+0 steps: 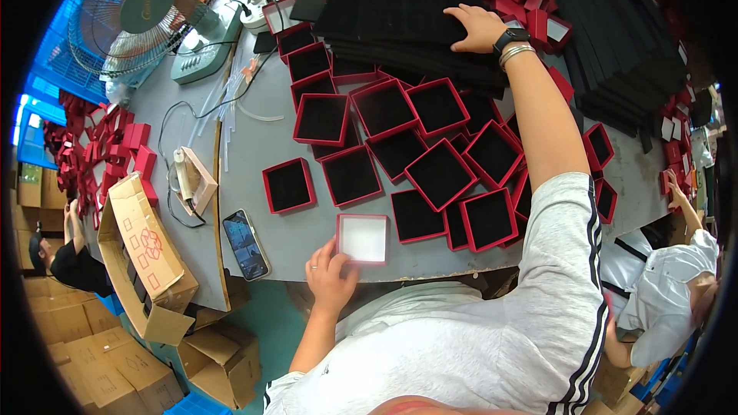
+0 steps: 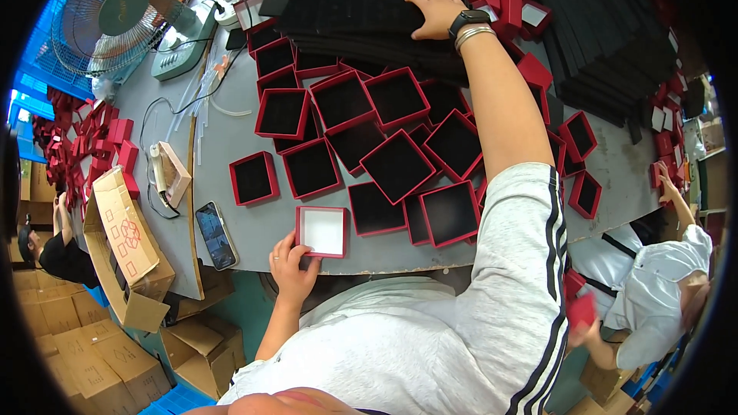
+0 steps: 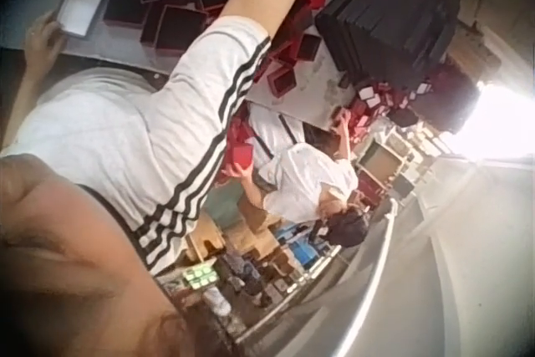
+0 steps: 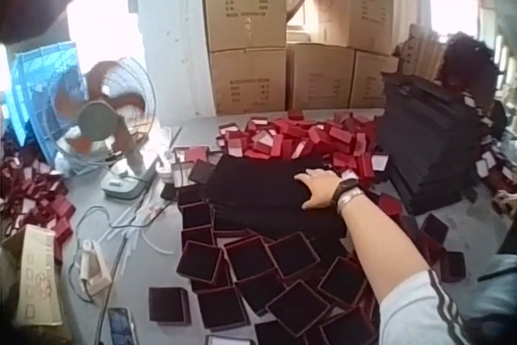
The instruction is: Assembling small red gift boxes by inserting black foam padding into the base.
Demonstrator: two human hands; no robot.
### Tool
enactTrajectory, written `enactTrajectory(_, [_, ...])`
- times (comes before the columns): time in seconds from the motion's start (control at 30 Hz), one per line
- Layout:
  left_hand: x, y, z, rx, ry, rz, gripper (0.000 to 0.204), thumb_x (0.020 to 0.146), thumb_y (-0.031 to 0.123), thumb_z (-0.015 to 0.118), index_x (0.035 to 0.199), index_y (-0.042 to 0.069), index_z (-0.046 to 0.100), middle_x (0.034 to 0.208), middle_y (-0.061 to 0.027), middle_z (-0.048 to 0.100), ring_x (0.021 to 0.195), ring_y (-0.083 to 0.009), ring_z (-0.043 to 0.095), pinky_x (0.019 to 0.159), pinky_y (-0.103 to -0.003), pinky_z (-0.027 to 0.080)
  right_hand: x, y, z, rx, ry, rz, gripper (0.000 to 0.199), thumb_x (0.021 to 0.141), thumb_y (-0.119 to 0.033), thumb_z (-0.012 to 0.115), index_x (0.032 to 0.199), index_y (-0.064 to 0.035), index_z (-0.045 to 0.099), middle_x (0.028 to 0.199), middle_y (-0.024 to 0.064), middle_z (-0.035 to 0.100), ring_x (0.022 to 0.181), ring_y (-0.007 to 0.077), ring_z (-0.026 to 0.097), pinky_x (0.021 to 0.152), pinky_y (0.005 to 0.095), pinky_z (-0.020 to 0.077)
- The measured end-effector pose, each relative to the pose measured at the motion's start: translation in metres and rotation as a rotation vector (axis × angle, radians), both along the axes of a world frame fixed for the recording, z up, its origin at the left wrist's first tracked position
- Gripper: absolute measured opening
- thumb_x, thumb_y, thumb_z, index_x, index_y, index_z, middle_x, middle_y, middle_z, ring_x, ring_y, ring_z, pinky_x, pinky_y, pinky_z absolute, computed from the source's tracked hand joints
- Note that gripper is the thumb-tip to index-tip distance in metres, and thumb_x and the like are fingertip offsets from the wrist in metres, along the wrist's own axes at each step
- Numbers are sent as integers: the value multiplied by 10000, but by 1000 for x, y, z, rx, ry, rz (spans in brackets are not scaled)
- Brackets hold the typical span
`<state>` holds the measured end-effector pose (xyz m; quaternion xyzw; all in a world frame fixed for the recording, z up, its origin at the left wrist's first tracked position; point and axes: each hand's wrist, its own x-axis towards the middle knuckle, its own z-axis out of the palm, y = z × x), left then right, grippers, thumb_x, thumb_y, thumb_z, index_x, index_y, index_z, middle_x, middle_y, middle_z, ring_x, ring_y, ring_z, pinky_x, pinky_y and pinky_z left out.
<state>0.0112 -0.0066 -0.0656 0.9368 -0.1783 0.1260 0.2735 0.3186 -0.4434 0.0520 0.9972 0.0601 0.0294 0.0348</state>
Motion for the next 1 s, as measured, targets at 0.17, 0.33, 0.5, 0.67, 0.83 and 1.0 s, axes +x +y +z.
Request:
enactTrajectory(0.17, [0,-1,-2,3,-24,-10,253,628,158,738,840,131,602,1214,-95,606,1031,-281,571,825,-380,404,9,-11,-7,-112,27,13,547,801,-386,649,1243,-73,575,1290,155,560,1215,329,498,1011,468,408])
enactTrajectory(0.33, [0,-2,-2,10,-32,-3,258,623,164,745,835,134,601,1203,-91,611,1022,-277,571,819,-380,401,3,-16,-27,22,-159,23,459,926,-447,489,1104,-58,656,1098,141,640,1087,317,560,930,469,429])
enactTrajectory(0.5, [0,-2,-2,9,-26,-4,257,625,172,752,832,141,604,1203,-89,610,1019,-277,571,822,-379,399,-9,-11,-25,-30,-89,16,632,833,-578,564,1217,-80,621,1231,153,580,1185,301,505,1009,466,382])
enactTrajectory(0.67, [0,-2,-1,8,-21,2,258,628,175,753,837,143,605,1208,-84,608,1025,-277,568,826,-378,398,0,-6,-17,13,155,-27,685,767,-497,614,1326,-107,539,1318,155,524,1259,312,455,1056,456,357])
enactTrajectory(0.83, [-1,1,-3,6,14,-17,342,616,150,772,910,127,598,1216,-119,588,1054,-313,558,877,-418,399,-5,-4,-14,-15,132,6,658,732,-299,632,1352,-127,497,1271,150,545,1222,313,476,1038,447,371])
enactTrajectory(1.0, [0,0,-3,3,3,-15,343,615,152,774,908,127,598,1211,-111,592,1049,-306,563,867,-408,398,-7,-9,-25,-80,-29,28,496,733,-137,641,1220,-121,547,1102,121,595,1084,299,539,936,432,407])
